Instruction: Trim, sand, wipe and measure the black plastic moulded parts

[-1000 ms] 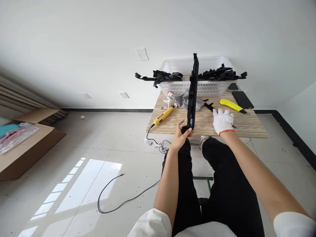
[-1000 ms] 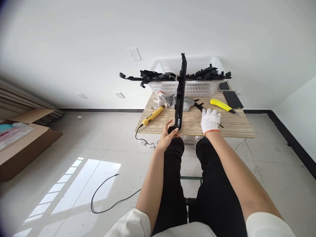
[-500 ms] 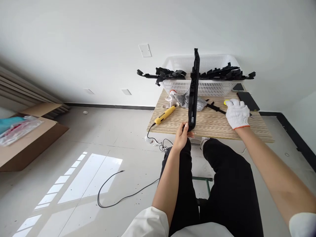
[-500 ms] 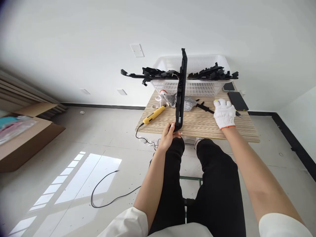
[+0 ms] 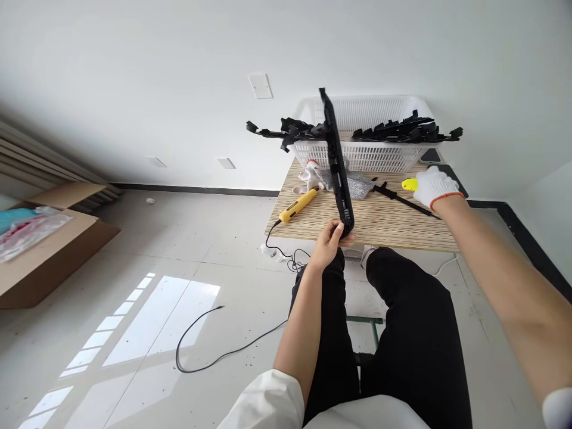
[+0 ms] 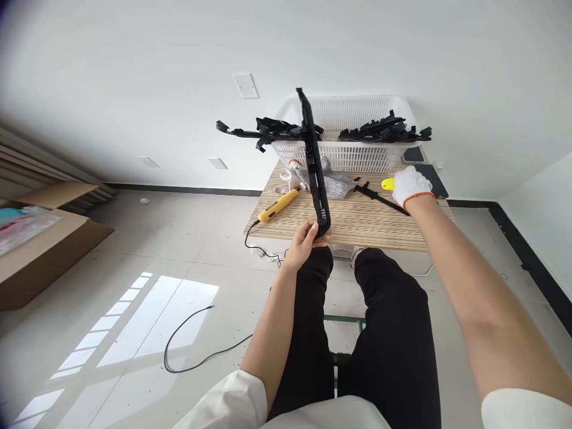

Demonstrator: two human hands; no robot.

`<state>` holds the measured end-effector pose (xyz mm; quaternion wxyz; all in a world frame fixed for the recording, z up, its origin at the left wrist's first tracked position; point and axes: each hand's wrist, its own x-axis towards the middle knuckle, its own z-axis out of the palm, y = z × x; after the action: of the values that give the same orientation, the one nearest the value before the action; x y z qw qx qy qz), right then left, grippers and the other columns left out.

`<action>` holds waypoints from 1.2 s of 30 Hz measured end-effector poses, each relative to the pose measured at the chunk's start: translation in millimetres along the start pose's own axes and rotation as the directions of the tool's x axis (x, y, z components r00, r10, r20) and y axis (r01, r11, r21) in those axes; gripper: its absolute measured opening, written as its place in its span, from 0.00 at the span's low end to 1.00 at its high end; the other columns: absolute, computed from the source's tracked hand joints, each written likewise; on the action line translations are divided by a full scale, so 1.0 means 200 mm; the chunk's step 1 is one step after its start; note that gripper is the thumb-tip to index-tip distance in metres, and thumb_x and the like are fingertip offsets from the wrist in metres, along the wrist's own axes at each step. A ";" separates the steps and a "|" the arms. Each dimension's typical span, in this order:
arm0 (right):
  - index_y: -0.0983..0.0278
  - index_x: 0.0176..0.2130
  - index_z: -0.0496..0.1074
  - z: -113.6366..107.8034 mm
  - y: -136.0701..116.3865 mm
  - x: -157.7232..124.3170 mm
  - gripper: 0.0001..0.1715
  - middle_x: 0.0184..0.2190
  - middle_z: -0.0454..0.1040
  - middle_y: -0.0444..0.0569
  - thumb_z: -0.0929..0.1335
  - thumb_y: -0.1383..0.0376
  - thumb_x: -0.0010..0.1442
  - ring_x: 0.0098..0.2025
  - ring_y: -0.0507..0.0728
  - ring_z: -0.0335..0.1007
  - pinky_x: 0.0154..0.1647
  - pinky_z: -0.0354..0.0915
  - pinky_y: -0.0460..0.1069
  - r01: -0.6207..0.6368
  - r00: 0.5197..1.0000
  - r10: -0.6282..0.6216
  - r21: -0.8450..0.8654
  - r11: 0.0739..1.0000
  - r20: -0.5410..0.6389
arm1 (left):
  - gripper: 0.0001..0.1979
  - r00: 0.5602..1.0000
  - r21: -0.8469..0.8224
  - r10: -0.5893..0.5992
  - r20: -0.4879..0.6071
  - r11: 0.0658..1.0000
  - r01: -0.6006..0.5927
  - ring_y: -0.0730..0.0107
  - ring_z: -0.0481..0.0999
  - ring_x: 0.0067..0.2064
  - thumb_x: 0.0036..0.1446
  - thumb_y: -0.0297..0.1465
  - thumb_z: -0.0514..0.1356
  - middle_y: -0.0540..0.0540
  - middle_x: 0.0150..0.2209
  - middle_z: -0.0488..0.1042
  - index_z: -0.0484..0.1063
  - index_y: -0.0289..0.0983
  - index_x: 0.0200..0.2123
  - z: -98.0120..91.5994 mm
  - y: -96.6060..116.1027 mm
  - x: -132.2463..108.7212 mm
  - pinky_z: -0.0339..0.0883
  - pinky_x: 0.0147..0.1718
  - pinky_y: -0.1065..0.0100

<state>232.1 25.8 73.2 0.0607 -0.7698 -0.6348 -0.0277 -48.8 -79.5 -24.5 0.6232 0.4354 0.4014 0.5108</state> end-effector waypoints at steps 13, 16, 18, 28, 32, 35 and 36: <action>0.58 0.38 0.63 0.28 -0.25 -0.74 0.24 0.39 0.70 0.52 0.57 0.42 0.61 0.29 0.56 0.66 0.24 0.62 0.50 -0.170 0.960 0.219 0.985 -0.041 0.175 | 0.32 0.997 -0.108 -0.083 0.005 0.991 0.083 0.51 0.83 0.43 0.59 0.60 0.51 0.38 0.46 0.78 0.75 0.36 0.40 0.03 0.00 -0.04 0.80 0.40 0.56; 0.57 0.39 0.65 0.33 -0.27 -0.74 0.21 0.41 0.70 0.51 0.60 0.44 0.61 0.34 0.56 0.68 0.28 0.66 0.51 -0.121 0.978 0.164 0.991 -0.062 0.130 | 0.35 0.994 -0.154 -0.107 0.032 0.982 0.111 0.48 0.82 0.47 0.59 0.62 0.48 0.37 0.45 0.79 0.75 0.36 0.39 0.02 -0.01 -0.03 0.78 0.43 0.55; 0.57 0.40 0.65 0.34 -0.26 -0.74 0.18 0.42 0.69 0.49 0.63 0.47 0.58 0.35 0.55 0.69 0.30 0.68 0.51 -0.060 0.981 0.176 0.994 -0.093 0.075 | 0.35 0.994 -0.162 -0.104 0.038 0.981 0.109 0.48 0.81 0.48 0.58 0.62 0.48 0.38 0.45 0.79 0.75 0.36 0.38 0.00 -0.02 -0.02 0.78 0.43 0.54; 0.56 0.39 0.68 0.35 -0.21 -0.78 0.18 0.37 0.72 0.43 0.73 0.54 0.50 0.31 0.53 0.71 0.28 0.69 0.49 -0.091 0.995 0.029 0.985 -0.147 0.096 | 0.29 0.994 -0.120 -0.112 -0.014 0.987 0.109 0.52 0.82 0.45 0.59 0.56 0.56 0.38 0.45 0.79 0.77 0.35 0.40 -0.02 0.00 -0.02 0.80 0.41 0.56; 0.56 0.41 0.69 0.37 -0.19 -0.78 0.20 0.36 0.73 0.44 0.71 0.51 0.52 0.33 0.55 0.74 0.26 0.68 0.49 -0.101 0.994 -0.036 0.993 -0.055 0.099 | 0.25 0.995 -0.111 -0.099 -0.022 0.989 0.096 0.53 0.80 0.49 0.60 0.52 0.59 0.39 0.47 0.79 0.78 0.34 0.41 -0.02 0.00 -0.02 0.80 0.42 0.58; 0.57 0.43 0.70 0.36 -0.19 -0.79 0.21 0.35 0.74 0.44 0.72 0.51 0.52 0.30 0.56 0.75 0.23 0.66 0.48 -0.136 0.990 -0.045 0.990 -0.026 0.135 | 0.22 0.997 -0.135 -0.079 -0.017 0.988 0.076 0.54 0.76 0.55 0.59 0.49 0.62 0.41 0.50 0.78 0.79 0.35 0.40 -0.03 -0.01 -0.02 0.79 0.46 0.58; 0.57 0.44 0.70 0.36 -0.20 -0.79 0.21 0.34 0.75 0.44 0.71 0.50 0.53 0.30 0.56 0.75 0.22 0.66 0.48 -0.134 0.991 -0.019 0.991 -0.027 0.134 | 0.21 0.997 -0.144 -0.078 0.003 0.987 0.077 0.54 0.75 0.55 0.58 0.48 0.63 0.41 0.50 0.77 0.79 0.35 0.41 -0.04 -0.01 -0.02 0.78 0.48 0.58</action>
<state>160.5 -111.9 -14.0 0.5601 -0.5198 -0.4324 0.4786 -56.0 -82.9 -28.0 0.6719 0.3728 0.3810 0.5143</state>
